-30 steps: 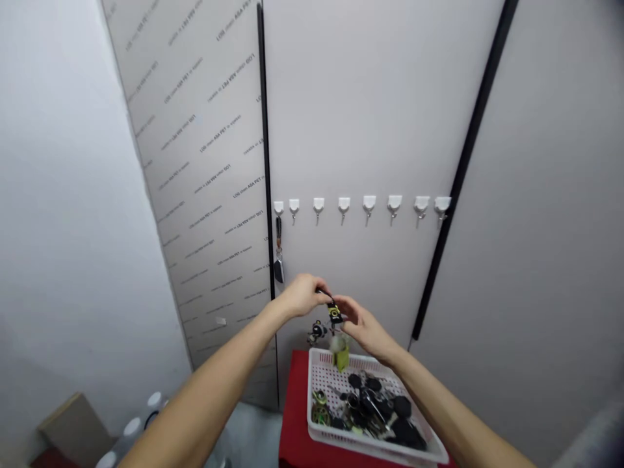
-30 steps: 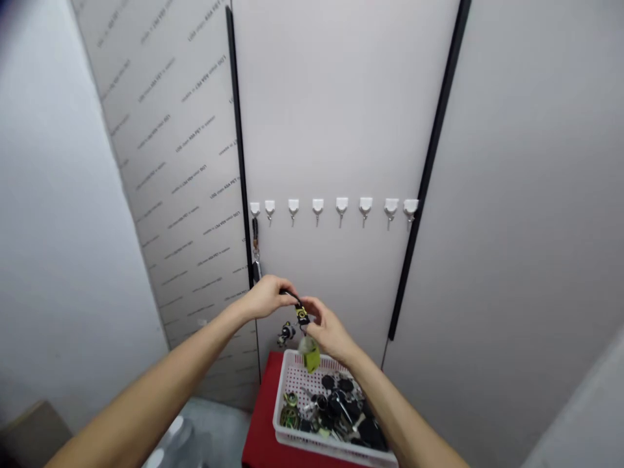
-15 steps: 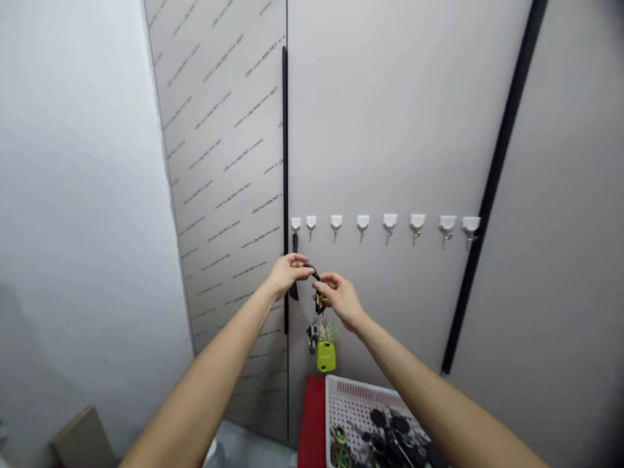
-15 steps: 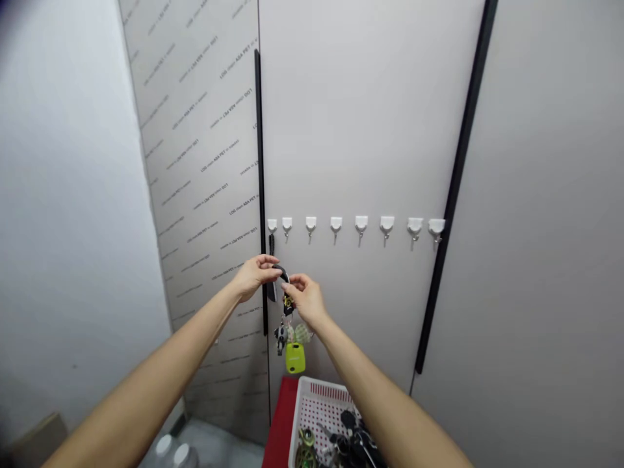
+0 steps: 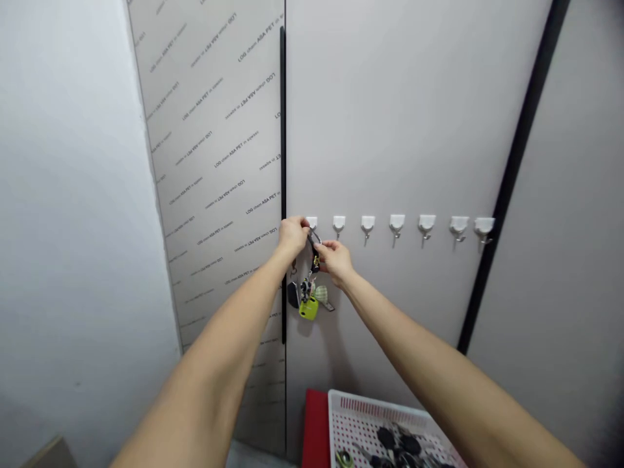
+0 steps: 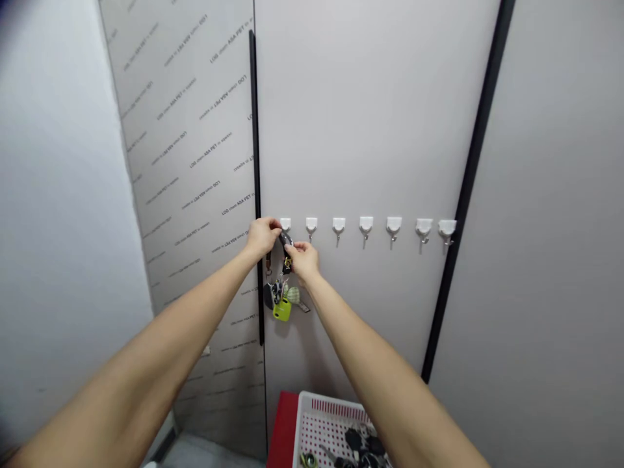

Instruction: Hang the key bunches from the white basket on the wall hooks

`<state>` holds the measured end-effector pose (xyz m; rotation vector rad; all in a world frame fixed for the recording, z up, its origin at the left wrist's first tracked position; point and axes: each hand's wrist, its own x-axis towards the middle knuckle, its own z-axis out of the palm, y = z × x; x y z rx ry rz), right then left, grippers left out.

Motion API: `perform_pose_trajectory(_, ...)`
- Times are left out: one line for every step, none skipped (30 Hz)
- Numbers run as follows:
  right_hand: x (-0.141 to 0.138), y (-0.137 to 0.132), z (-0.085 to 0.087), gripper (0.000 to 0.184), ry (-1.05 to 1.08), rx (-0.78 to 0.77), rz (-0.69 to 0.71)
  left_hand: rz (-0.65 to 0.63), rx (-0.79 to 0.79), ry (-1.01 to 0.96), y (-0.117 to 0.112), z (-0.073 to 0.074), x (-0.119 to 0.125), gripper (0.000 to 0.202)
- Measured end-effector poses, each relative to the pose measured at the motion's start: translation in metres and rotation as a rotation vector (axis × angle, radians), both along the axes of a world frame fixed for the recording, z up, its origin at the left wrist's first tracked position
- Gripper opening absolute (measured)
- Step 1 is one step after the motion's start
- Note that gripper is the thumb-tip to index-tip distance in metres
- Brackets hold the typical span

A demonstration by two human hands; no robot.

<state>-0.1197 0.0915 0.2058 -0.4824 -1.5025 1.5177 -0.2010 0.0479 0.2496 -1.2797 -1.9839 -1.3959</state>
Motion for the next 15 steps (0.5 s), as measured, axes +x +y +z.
perform_pose_trajectory(-0.004, 0.003, 0.000, 0.017, -0.020, 0.008, -0.017, 0.046, -0.037, 0.053, 0.002, 0.001, -0.002, 0.011)
perform_pose_trajectory(-0.008, 0.006, -0.001, 0.016, -0.048, 0.022, -0.040, 0.083, -0.072, 0.092, 0.004, 0.000, -0.004, 0.013)
perform_pose_trajectory(-0.011, 0.010, -0.003, 0.016, -0.082, 0.045, -0.069, 0.113, -0.101, 0.116, 0.006, -0.001, -0.006, 0.015)
perform_pose_trajectory(-0.015, 0.013, -0.006, 0.016, -0.118, 0.078, -0.098, 0.135, -0.122, 0.132, 0.007, -0.002, -0.007, 0.016)
perform_pose_trajectory(-0.018, 0.016, -0.010, 0.016, -0.156, 0.120, -0.126, 0.146, -0.137, 0.146, 0.008, -0.003, -0.008, 0.017)
perform_pose_trajectory(-0.021, 0.019, -0.013, 0.016, -0.194, 0.165, -0.150, 0.148, -0.149, 0.161, 0.008, -0.005, -0.008, 0.018)
perform_pose_trajectory(-0.024, 0.021, -0.017, 0.017, -0.228, 0.210, -0.167, 0.141, -0.158, 0.181, 0.006, -0.006, -0.008, 0.018)
perform_pose_trajectory(-0.025, 0.022, -0.020, 0.018, -0.258, 0.251, -0.179, 0.128, -0.163, 0.207, 0.004, -0.008, -0.008, 0.018)
perform_pose_trajectory(-0.025, 0.023, -0.022, 0.018, -0.287, 0.284, -0.188, 0.111, -0.160, 0.236, 0.001, -0.011, -0.007, 0.019)
perform_pose_trajectory(-0.024, 0.024, -0.024, 0.019, -0.313, 0.310, -0.194, 0.093, -0.142, 0.258, -0.003, -0.015, -0.005, 0.020)
perform_pose_trajectory(-0.020, 0.024, -0.027, 0.019, -0.331, 0.332, -0.202, 0.076, -0.109, 0.267, -0.007, -0.020, -0.003, 0.021)
perform_pose_trajectory(-0.015, 0.023, -0.029, 0.020, -0.342, 0.353, -0.209, 0.060, -0.066, 0.261, -0.012, -0.027, 0.001, 0.023)
perform_pose_trajectory(-0.007, 0.023, -0.033, 0.021, -0.347, 0.378, -0.214, 0.044, -0.021, 0.241, -0.017, -0.037, 0.005, 0.025)
perform_pose_trajectory(0.003, 0.023, -0.038, 0.023, -0.354, 0.406, -0.209, 0.023, 0.012, 0.208, -0.021, -0.049, 0.010, 0.026)
perform_pose_trajectory(0.016, 0.022, -0.045, 0.024, -0.366, 0.437, -0.189, -0.005, 0.024, 0.169, -0.026, -0.064, 0.016, 0.026)
